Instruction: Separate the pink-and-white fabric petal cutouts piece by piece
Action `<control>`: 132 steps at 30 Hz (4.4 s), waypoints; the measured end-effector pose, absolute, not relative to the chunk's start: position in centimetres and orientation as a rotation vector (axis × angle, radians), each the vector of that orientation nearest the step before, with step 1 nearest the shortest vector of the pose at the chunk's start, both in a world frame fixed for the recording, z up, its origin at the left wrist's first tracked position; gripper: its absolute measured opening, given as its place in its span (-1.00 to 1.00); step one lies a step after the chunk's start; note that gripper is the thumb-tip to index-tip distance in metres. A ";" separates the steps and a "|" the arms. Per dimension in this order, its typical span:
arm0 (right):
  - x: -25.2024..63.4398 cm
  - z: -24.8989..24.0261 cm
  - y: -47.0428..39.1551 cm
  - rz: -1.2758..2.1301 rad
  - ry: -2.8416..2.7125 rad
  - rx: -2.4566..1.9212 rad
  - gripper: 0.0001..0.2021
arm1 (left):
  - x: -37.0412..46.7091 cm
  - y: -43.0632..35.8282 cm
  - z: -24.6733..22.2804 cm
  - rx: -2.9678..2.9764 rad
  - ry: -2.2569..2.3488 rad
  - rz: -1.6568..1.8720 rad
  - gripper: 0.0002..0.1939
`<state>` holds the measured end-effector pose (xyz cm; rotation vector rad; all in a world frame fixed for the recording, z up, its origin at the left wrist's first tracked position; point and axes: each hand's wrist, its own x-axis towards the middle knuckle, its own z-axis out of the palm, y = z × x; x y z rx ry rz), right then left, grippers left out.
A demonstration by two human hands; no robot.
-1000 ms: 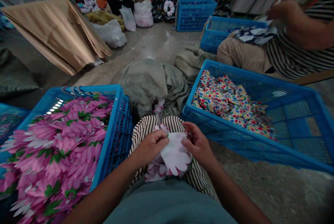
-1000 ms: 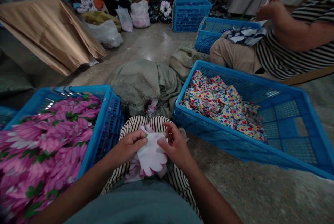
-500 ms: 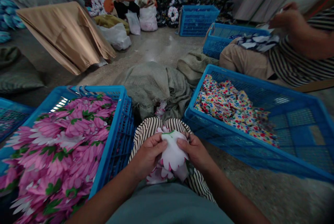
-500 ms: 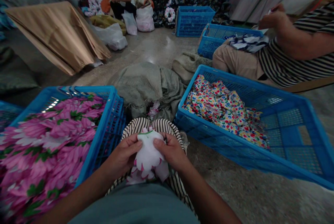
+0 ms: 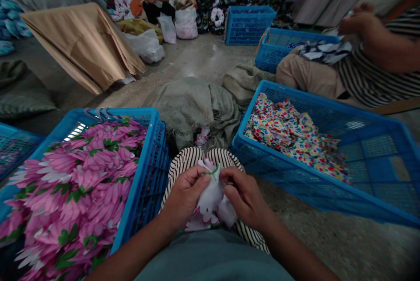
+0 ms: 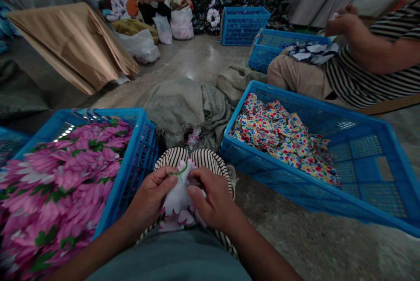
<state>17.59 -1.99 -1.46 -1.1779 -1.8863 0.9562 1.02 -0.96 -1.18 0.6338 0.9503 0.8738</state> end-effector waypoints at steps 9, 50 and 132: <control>17.2 -1.4 -1.6 0.875 -1.990 -1.203 -0.79 | 1.2 -1.2 -0.6 0.736 0.992 0.811 -0.85; 17.0 -2.1 -1.6 0.912 -1.475 -1.063 -0.66 | 1.6 -1.3 -1.0 0.424 0.814 0.832 -0.86; 16.4 -0.5 -1.2 1.158 -1.714 -1.221 -0.80 | 0.7 -1.4 -1.1 1.156 1.206 0.861 -0.84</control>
